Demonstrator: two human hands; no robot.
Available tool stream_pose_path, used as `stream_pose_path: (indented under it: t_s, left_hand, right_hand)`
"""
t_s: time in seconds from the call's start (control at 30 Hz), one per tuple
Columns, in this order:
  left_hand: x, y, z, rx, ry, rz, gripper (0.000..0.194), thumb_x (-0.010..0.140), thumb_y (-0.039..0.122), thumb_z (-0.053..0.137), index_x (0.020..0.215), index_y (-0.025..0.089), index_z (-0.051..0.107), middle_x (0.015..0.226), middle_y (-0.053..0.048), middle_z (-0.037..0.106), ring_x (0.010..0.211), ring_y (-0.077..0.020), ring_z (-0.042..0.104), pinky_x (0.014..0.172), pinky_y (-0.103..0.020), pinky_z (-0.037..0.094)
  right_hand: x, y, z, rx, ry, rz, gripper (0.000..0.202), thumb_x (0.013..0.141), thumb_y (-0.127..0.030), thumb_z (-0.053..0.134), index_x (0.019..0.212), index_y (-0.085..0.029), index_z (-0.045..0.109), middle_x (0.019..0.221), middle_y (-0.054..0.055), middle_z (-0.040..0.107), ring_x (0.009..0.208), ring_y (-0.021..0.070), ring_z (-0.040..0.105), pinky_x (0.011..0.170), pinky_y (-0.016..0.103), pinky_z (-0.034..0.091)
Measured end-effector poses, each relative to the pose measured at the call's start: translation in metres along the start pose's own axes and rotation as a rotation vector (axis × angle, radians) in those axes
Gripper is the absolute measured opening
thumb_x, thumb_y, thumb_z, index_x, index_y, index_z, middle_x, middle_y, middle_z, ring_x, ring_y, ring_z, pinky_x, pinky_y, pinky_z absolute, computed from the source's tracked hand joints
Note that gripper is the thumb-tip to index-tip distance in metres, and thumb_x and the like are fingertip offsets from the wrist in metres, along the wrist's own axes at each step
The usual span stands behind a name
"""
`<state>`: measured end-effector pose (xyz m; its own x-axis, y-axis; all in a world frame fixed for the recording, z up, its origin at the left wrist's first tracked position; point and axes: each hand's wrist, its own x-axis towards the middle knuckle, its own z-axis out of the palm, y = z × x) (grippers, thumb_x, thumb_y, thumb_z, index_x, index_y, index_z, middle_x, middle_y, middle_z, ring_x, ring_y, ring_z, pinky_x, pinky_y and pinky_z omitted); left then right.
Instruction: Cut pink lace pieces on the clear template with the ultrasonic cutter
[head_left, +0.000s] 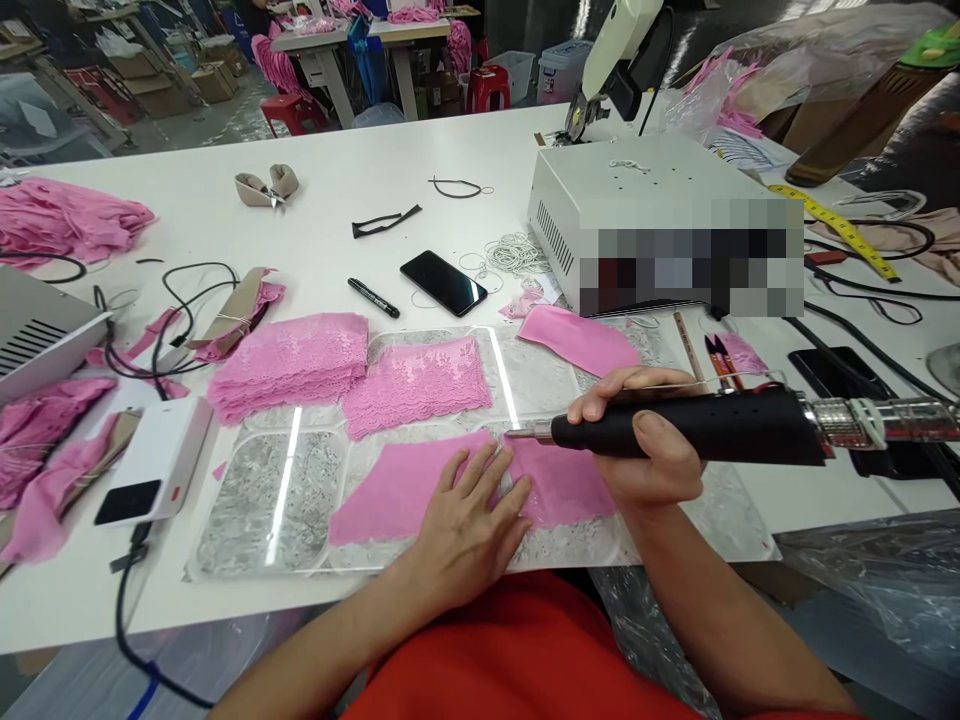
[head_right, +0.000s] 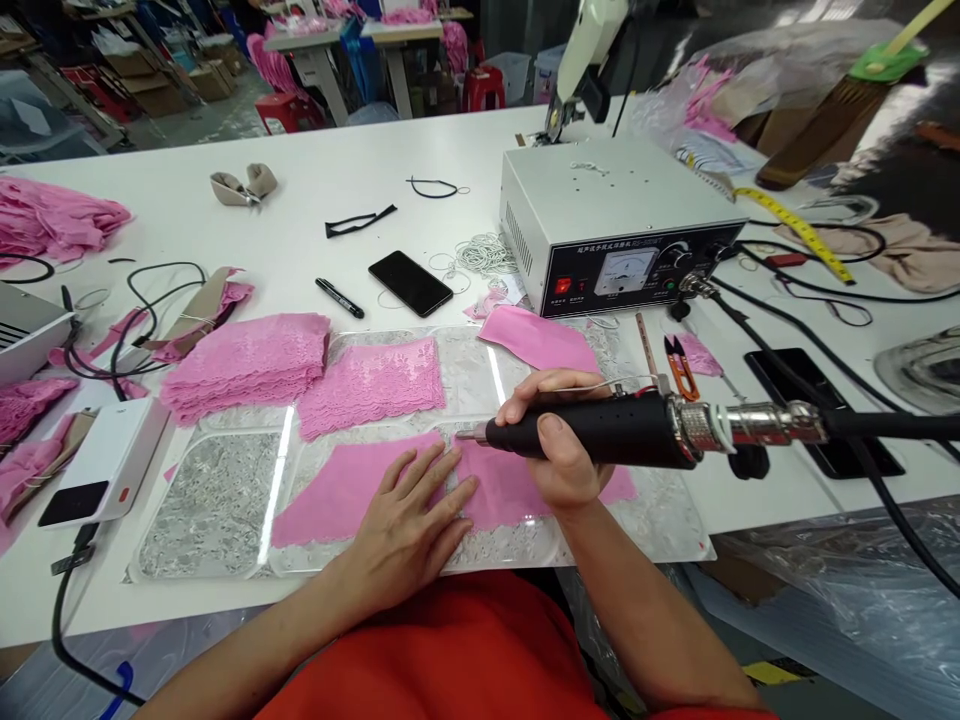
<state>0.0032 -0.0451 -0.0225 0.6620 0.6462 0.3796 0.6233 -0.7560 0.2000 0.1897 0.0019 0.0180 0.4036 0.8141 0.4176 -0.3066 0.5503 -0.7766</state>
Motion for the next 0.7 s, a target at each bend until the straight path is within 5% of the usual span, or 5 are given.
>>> stream_pose_path:
  t_s: [0.7]
  left_hand:
    - [-0.0006,-0.0008,-0.0005,0.009,0.015,0.043,0.029,0.096,0.027,0.055,0.122,0.016,0.064,0.133,-0.015,0.061,0.128,-0.0326,0.053,0.106,-0.050,0.041]
  right_hand:
    - [-0.0003,-0.0016,0.0023,0.059,-0.040,-0.047,0.013,0.074,-0.023,0.062,0.087,-0.022,0.064,0.076,-0.001,0.064,0.056,0.0119,0.059,0.051,0.031,0.054]
